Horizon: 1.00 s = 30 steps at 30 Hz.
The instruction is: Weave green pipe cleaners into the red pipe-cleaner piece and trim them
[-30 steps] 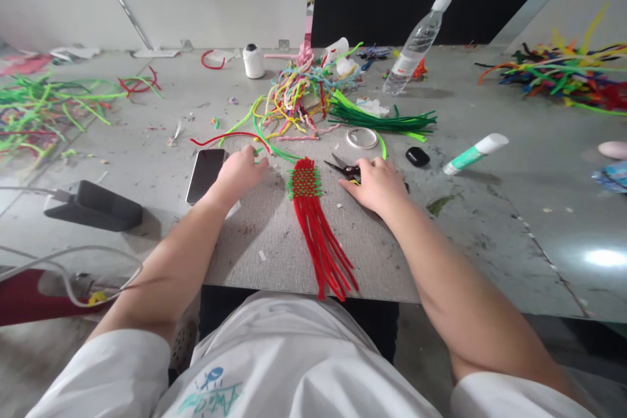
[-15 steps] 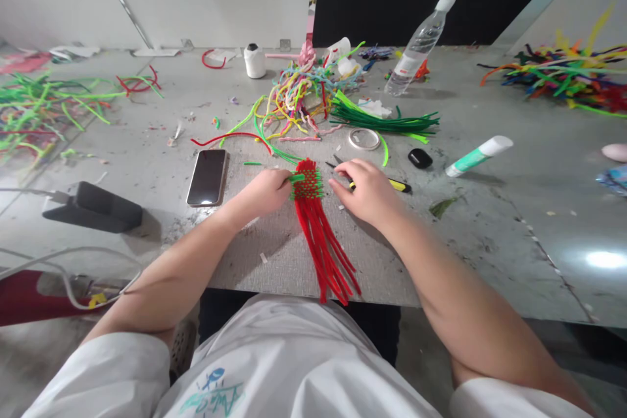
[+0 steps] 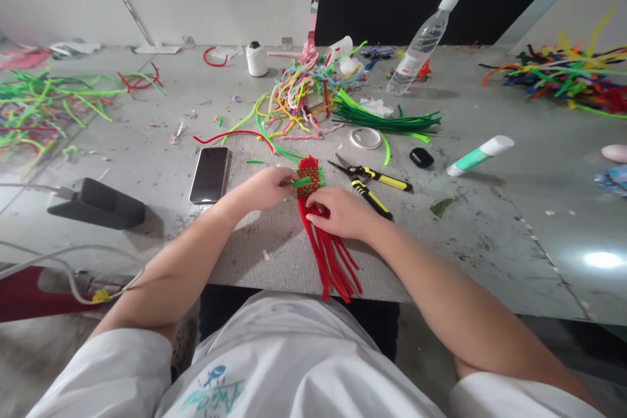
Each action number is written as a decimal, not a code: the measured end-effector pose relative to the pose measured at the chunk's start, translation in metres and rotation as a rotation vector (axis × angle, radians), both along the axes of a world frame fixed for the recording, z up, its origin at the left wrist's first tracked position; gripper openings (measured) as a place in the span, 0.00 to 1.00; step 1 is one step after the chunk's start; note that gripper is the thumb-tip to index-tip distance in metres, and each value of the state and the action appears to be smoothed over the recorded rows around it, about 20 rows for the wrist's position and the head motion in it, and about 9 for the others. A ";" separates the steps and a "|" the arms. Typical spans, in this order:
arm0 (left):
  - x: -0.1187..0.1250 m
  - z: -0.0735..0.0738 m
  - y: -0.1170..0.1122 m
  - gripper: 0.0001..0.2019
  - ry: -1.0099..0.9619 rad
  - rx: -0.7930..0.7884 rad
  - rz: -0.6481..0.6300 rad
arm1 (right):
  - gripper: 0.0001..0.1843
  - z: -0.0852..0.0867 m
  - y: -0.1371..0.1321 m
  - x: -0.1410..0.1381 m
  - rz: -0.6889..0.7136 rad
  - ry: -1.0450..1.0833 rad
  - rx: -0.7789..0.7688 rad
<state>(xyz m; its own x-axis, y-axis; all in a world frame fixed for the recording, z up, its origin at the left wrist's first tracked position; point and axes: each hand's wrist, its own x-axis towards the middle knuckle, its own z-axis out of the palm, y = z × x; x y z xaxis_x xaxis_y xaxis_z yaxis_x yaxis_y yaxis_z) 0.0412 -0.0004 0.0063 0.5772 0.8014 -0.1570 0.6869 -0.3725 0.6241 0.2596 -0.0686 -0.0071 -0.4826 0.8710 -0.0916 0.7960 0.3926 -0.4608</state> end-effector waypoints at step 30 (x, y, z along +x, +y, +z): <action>-0.008 0.006 0.004 0.10 0.330 0.223 0.147 | 0.15 0.017 -0.015 -0.044 -0.301 -0.260 -0.125</action>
